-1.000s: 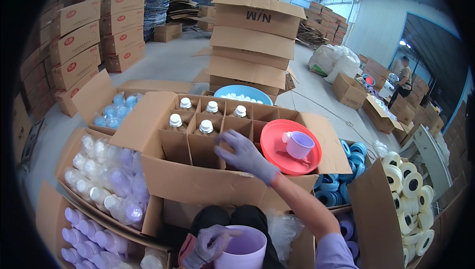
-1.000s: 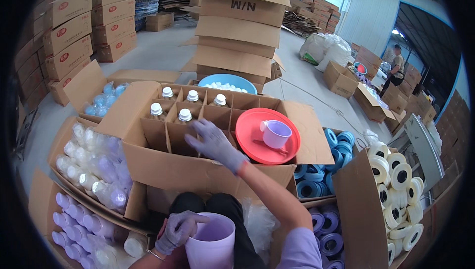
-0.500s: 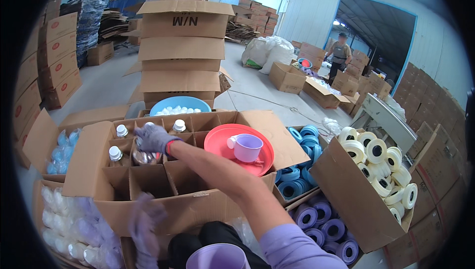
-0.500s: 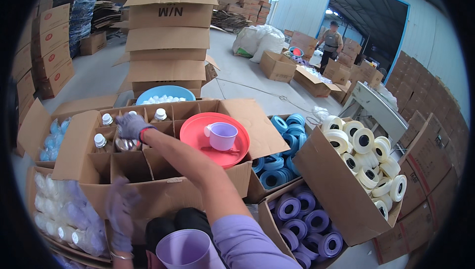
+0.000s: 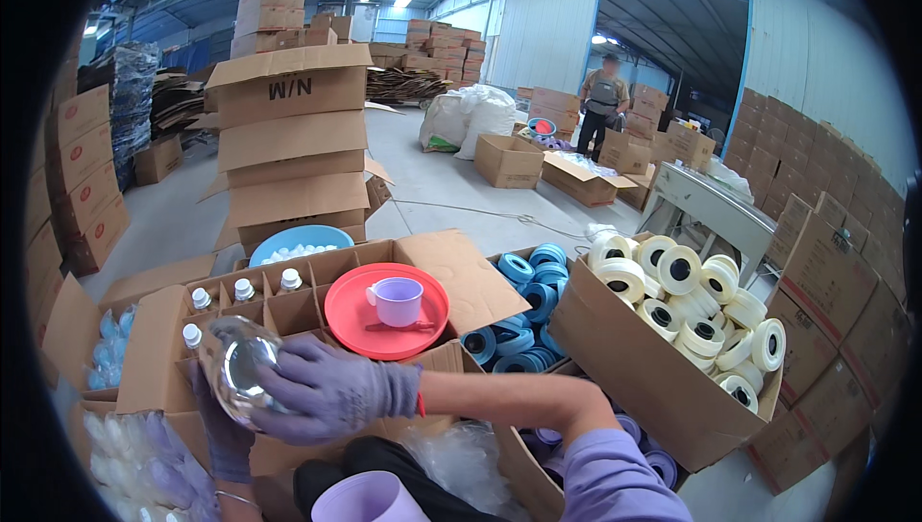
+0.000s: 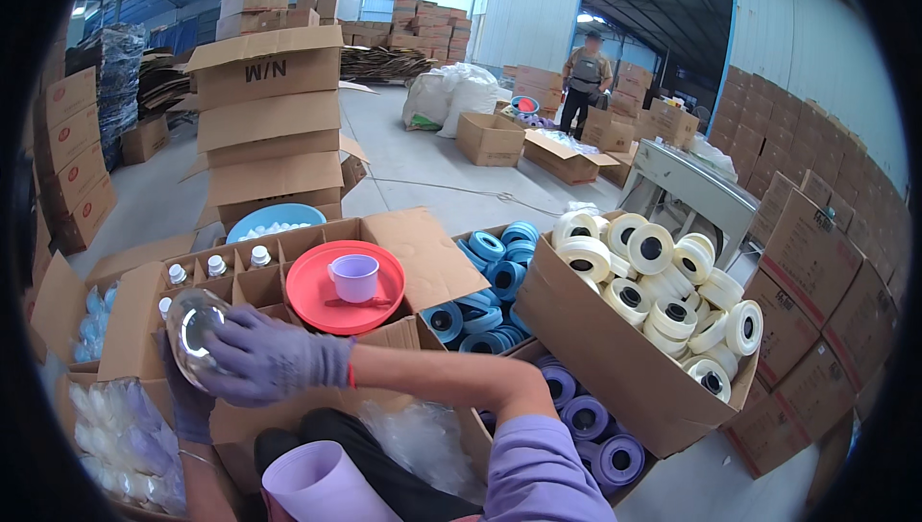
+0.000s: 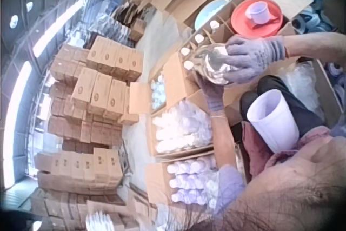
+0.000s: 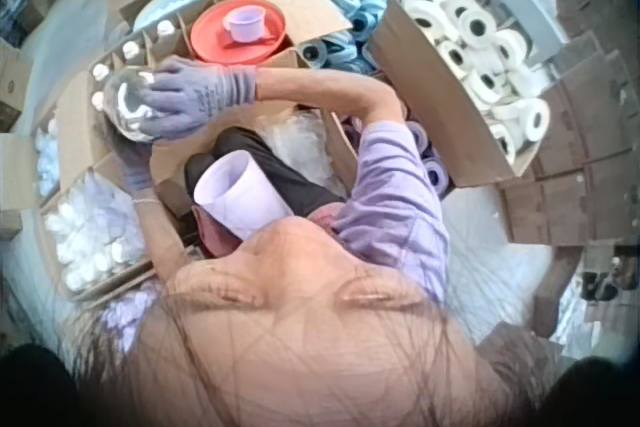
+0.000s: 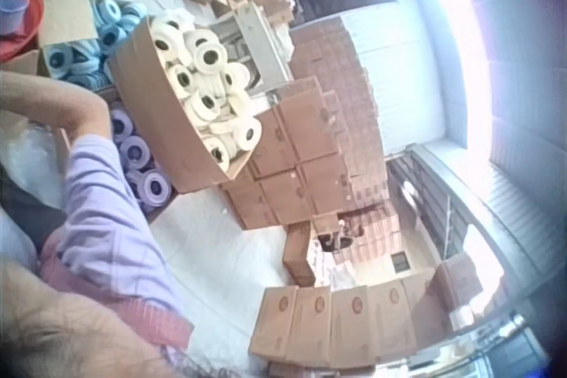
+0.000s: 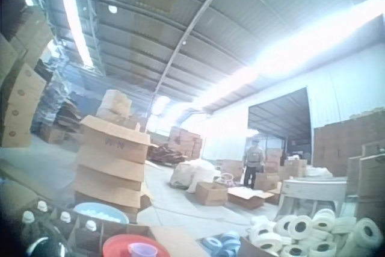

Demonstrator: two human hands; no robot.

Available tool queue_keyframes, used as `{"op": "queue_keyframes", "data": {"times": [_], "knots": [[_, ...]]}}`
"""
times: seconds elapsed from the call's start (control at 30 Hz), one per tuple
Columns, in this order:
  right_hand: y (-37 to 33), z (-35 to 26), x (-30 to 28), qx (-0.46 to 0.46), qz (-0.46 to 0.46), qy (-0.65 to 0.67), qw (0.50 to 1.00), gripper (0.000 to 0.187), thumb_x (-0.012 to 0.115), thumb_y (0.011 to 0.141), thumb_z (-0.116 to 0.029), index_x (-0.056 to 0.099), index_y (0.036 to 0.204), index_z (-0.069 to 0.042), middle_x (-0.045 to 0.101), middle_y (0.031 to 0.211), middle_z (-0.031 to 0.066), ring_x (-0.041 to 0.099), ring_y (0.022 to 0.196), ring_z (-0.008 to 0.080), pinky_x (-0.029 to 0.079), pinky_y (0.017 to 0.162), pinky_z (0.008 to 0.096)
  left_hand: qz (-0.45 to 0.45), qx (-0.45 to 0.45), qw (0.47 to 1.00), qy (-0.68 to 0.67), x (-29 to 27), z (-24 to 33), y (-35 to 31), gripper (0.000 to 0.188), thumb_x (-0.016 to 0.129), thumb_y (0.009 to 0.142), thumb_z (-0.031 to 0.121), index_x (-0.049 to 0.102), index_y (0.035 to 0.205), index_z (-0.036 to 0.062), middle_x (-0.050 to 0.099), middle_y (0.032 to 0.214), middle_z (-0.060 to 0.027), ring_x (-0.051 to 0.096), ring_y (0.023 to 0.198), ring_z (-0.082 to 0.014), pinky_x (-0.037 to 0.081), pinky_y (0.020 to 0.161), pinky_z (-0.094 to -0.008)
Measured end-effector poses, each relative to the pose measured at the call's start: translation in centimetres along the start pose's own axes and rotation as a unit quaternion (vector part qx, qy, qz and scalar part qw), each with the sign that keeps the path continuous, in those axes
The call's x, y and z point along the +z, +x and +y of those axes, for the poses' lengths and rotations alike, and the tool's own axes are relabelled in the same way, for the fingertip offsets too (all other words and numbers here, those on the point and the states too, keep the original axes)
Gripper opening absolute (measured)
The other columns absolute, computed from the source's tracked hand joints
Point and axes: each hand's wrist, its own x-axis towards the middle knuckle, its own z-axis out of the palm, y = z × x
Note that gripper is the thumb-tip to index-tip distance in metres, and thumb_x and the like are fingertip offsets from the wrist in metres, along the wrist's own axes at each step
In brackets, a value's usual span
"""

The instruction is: The person assembles thermos flasks by inserting stainless steel inner liners into plastic outer shells, then attaching lids and placing the completed units into a cardboard box. The person repeats this process for multiple units.

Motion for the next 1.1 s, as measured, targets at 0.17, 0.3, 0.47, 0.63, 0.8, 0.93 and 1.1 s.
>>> {"op": "queue_keyframes", "data": {"times": [0.17,0.3,0.47,0.63,0.8,0.93,1.1], "knots": [[-8.8,-5.2,-3.3,0.172,-0.079,0.283,0.940,0.059,0.068,0.085,-0.033,0.050,0.135,-0.008,0.045,0.134,0.0209,0.048,0.118,0.0403,0.041,0.099,0.0508,0.024,-0.024,0.988,0.152,0.5,1.0,-0.9,0.057,0.046,0.102,0.049,0.045,0.144,0.0095,0.053,0.140,-0.0070,0.054,0.124,-0.0220,0.041,0.110,-0.0390],[-11.9,-9.6,-6.9,0.394,-0.114,0.352,0.841,0.052,0.061,0.095,-0.026,0.046,0.139,-0.005,0.044,0.139,0.0216,0.045,0.127,0.0392,0.037,0.108,0.0469,0.002,0.000,0.923,0.384,5.8,0.2,-4.0,0.087,0.076,0.080,0.045,0.036,0.146,0.0048,0.054,0.132,-0.0094,0.054,0.122,-0.0252,0.042,0.108,-0.0370],[-14.6,-16.3,-7.9,0.519,-0.126,0.385,0.753,0.053,0.055,0.100,-0.022,0.038,0.146,-0.001,0.040,0.145,0.0203,0.038,0.138,0.0342,0.030,0.116,0.0424,-0.054,-0.192,0.836,0.511,9.4,-1.8,-9.7,0.095,0.092,0.059,0.031,0.049,0.139,0.0014,0.056,0.130,-0.0118,0.054,0.122,-0.0246,0.042,0.106,-0.0359],[-14.1,-20.5,-7.2,0.586,-0.058,0.415,0.694,0.055,0.056,0.100,-0.021,0.036,0.147,0.000,0.042,0.145,0.0188,0.038,0.139,0.0316,0.029,0.117,0.0399,-0.144,-0.249,0.765,0.576,9.6,-2.0,-10.9,0.085,0.091,0.063,0.031,0.057,0.135,0.0010,0.059,0.130,-0.0118,0.054,0.124,-0.0225,0.042,0.106,-0.0359],[-13.9,-21.7,-6.5,0.611,-0.043,0.410,0.676,0.057,0.055,0.100,-0.021,0.035,0.148,0.001,0.042,0.145,0.0197,0.038,0.139,0.0314,0.029,0.117,0.0386,-0.204,-0.346,0.762,0.508,8.9,-1.2,-10.5,0.072,0.082,0.076,0.038,0.060,0.135,0.0035,0.063,0.125,-0.0120,0.061,0.114,-0.0231,0.047,0.101,-0.0364],[-13.5,-22.2,-6.9,0.631,-0.060,0.390,0.668,0.059,0.055,0.099,-0.023,0.033,0.148,0.002,0.041,0.146,0.0209,0.038,0.139,0.0319,0.028,0.117,0.0385,-0.299,-0.297,0.579,0.698,13.0,-2.1,-8.9,0.056,0.072,0.084,0.045,0.067,0.125,0.0072,0.070,0.110,-0.0161,0.067,0.100,-0.0294,0.051,0.091,-0.0392],[-12.6,-23.7,-7.5,0.635,-0.065,0.366,0.677,0.063,0.056,0.099,-0.026,0.031,0.149,0.003,0.039,0.147,0.0225,0.036,0.140,0.0326,0.028,0.118,0.0390,-0.341,-0.312,0.437,0.772,11.0,-5.2,-9.4,0.052,0.052,0.093,0.053,0.076,0.096,0.0065,0.070,0.088,-0.0224,0.069,0.084,-0.0377,0.053,0.078,-0.0444]]}}
